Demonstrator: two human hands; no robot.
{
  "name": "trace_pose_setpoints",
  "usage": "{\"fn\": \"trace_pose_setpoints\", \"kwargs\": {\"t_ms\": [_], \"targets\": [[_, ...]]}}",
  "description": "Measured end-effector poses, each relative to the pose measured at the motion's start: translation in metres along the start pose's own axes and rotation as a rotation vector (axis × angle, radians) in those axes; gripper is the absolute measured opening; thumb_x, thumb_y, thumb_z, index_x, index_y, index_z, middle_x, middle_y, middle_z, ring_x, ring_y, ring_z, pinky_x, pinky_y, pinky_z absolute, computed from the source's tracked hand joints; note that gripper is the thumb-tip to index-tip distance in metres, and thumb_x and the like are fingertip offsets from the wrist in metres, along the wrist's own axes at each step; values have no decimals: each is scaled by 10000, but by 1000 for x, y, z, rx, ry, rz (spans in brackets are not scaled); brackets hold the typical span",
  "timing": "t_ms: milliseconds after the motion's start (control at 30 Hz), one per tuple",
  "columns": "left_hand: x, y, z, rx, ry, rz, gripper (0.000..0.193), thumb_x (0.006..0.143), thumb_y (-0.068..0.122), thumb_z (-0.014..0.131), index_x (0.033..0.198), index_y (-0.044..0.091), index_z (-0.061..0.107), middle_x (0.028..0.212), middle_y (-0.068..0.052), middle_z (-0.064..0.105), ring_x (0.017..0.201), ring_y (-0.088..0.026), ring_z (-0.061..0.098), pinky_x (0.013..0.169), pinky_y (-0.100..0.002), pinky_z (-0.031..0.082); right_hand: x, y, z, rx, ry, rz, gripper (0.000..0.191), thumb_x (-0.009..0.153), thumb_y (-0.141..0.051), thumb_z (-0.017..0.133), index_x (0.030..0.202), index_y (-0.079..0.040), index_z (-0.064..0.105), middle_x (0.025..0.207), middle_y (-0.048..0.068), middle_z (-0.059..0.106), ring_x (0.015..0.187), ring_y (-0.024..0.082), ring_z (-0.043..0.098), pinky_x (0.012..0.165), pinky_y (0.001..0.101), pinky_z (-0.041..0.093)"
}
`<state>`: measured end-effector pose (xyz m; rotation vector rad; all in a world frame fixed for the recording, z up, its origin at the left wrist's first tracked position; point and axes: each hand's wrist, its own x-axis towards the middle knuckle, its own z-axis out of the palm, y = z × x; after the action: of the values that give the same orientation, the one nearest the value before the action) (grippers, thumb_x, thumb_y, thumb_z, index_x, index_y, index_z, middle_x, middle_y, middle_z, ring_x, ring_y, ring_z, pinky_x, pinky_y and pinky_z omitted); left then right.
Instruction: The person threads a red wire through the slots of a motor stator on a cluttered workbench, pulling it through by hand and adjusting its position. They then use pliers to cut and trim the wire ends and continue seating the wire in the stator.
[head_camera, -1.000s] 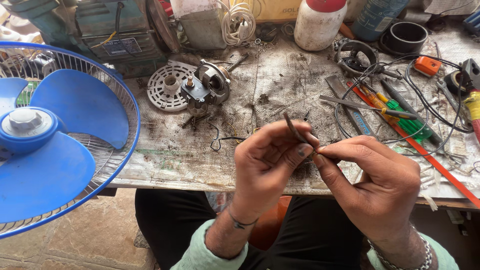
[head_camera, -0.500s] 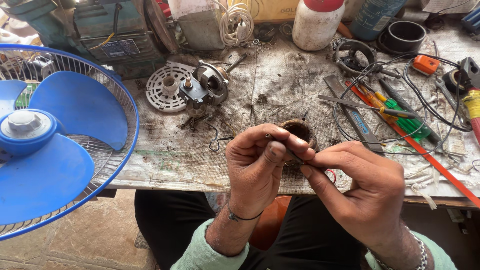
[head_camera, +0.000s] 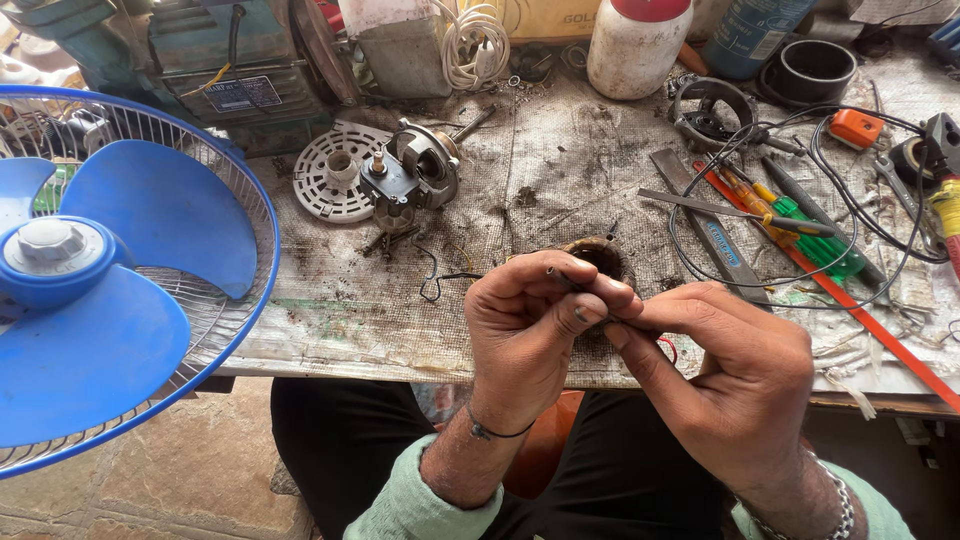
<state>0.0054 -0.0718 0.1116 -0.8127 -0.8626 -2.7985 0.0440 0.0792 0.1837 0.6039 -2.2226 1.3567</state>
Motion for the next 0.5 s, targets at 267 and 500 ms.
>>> {"fn": "trace_pose_setpoints", "kwargs": {"t_ms": [267, 500], "targets": [[1, 3, 1, 40, 41, 67, 193, 1081, 21, 688, 1264, -34, 663, 1086, -191, 755, 1011, -262, 761, 917, -405, 645, -1, 0, 0, -5, -14, 6, 175, 849, -8, 799, 1011, 14, 737, 972, 122, 760, 875, 151, 759, 704, 223, 581], [-3, 5, 7, 139, 53, 64, 295, 1042, -24, 681, 1332, -9, 632, 1177, -196, 749, 1037, -256, 757, 925, -386, 643, -2, 4, -2, -37, -16, -1, 123, 860, -37, 789, 960, 3, 731, 949, 107, 764, 859, 153, 762, 735, 245, 574]]}}
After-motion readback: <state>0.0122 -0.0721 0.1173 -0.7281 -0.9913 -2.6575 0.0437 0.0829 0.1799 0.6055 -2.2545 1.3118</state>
